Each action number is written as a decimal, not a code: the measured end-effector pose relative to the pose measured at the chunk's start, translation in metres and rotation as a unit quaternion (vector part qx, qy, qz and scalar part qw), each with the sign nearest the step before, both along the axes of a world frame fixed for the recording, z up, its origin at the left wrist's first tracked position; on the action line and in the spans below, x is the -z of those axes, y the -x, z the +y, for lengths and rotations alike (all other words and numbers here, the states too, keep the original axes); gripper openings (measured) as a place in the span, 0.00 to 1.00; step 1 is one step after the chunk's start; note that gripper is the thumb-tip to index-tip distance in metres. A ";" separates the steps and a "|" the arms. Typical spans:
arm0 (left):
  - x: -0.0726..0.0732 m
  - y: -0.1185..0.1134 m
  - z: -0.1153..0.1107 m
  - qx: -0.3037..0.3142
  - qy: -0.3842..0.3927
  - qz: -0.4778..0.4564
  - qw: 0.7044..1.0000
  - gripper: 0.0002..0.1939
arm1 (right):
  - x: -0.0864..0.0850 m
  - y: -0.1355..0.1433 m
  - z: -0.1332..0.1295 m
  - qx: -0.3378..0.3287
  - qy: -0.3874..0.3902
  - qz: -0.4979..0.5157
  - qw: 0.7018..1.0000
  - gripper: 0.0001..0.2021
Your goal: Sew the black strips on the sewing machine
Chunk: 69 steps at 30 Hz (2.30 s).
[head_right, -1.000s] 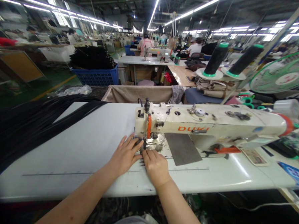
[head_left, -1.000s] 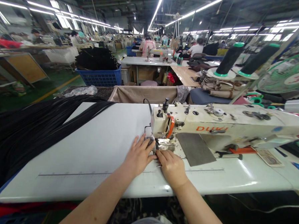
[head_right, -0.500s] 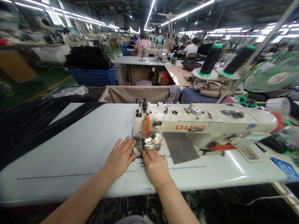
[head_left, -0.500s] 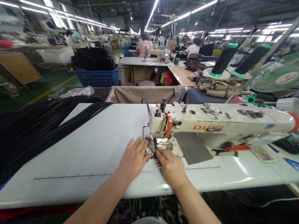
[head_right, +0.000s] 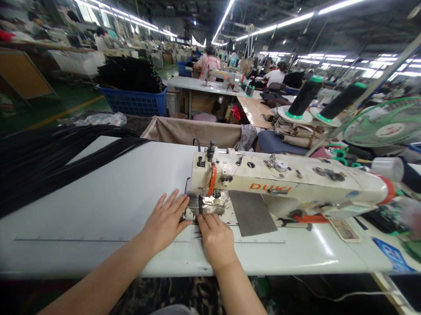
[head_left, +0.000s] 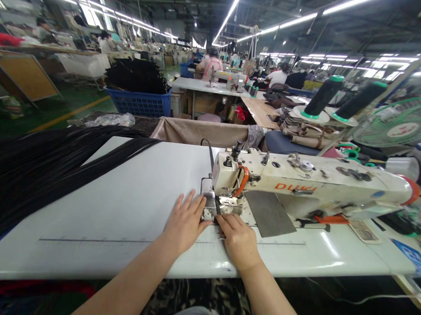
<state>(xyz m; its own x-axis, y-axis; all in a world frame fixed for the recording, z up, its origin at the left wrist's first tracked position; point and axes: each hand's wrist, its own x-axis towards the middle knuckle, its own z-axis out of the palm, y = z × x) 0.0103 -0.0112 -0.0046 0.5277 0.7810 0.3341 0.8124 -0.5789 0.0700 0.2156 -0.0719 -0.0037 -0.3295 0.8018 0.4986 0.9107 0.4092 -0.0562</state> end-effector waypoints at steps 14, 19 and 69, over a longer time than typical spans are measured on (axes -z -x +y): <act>-0.002 -0.002 0.002 0.006 -0.015 -0.017 1.000 0.28 | -0.002 0.000 0.004 0.005 0.001 -0.010 1.000 0.15; -0.005 -0.005 0.005 0.063 -0.024 -0.012 0.998 0.23 | -0.001 0.001 0.005 0.007 -0.006 -0.006 1.000 0.14; -0.003 -0.008 0.031 0.042 -0.027 -0.004 0.999 0.24 | -0.006 0.006 0.010 0.080 0.081 -0.032 0.993 0.29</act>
